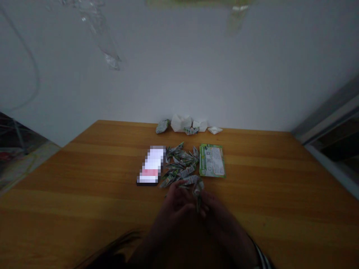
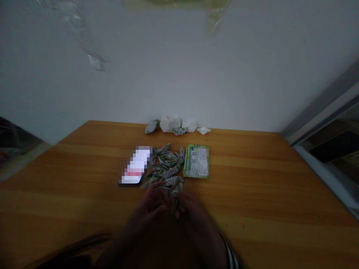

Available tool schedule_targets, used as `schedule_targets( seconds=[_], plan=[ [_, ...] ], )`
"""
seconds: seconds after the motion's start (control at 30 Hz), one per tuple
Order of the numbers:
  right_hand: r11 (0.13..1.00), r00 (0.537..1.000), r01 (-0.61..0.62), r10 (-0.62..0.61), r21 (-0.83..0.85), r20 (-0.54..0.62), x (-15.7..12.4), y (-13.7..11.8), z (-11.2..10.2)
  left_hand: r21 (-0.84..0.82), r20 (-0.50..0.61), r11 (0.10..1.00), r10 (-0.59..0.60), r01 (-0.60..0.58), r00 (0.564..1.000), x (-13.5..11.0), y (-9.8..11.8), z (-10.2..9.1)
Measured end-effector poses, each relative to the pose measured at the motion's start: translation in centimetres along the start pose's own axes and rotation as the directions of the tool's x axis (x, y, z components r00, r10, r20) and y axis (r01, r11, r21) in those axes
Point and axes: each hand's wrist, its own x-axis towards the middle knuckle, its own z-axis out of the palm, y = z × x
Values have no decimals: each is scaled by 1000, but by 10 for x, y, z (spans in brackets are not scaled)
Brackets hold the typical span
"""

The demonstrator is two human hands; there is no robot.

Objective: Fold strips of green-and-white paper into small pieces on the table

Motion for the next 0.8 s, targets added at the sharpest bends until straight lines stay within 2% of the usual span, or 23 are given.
schedule_targets(
  seconds=[0.07, 0.13, 0.27, 0.37, 0.47, 0.53, 0.63, 0.7, 0.8],
  plan=[
    [1000, 1000, 0, 0, -13, -4, -2, 0, 2, 169, -83, 977, 145, -129, 986, -3, 10, 5],
    [999, 1000, -3, 3, -40, 4, -5, 0, 6, 253, -25, 950, 197, -185, 980, -6, 16, 8],
    [1000, 1000, 6, -6, -14, 14, -10, 3, 14, 295, 7, 947, 129, -125, 992, -8, 13, 5],
    [1000, 999, -14, 13, 11, 48, -7, 10, 15, 295, -34, 953, 86, -72, 996, -8, 7, 1],
    [996, 1000, 5, -4, -95, 5, -1, 16, 10, 251, -107, 967, 76, -47, 991, -8, 6, 1],
    [972, 990, 96, -115, -214, -77, 0, 16, 8, 199, -157, 979, 74, -41, 985, -8, 10, 3],
    [878, 924, 300, -364, -373, -115, -3, 10, 7, 107, -216, 994, 44, -22, 975, -7, 17, 6],
    [789, 872, 403, -485, -464, -67, -6, 4, 7, 56, -239, 998, 14, -1, 971, -6, 19, 6],
    [637, 822, 472, -567, -609, 45, -8, -3, 7, -9, -223, 1000, -17, 15, 975, -6, 17, 5]
  ],
)
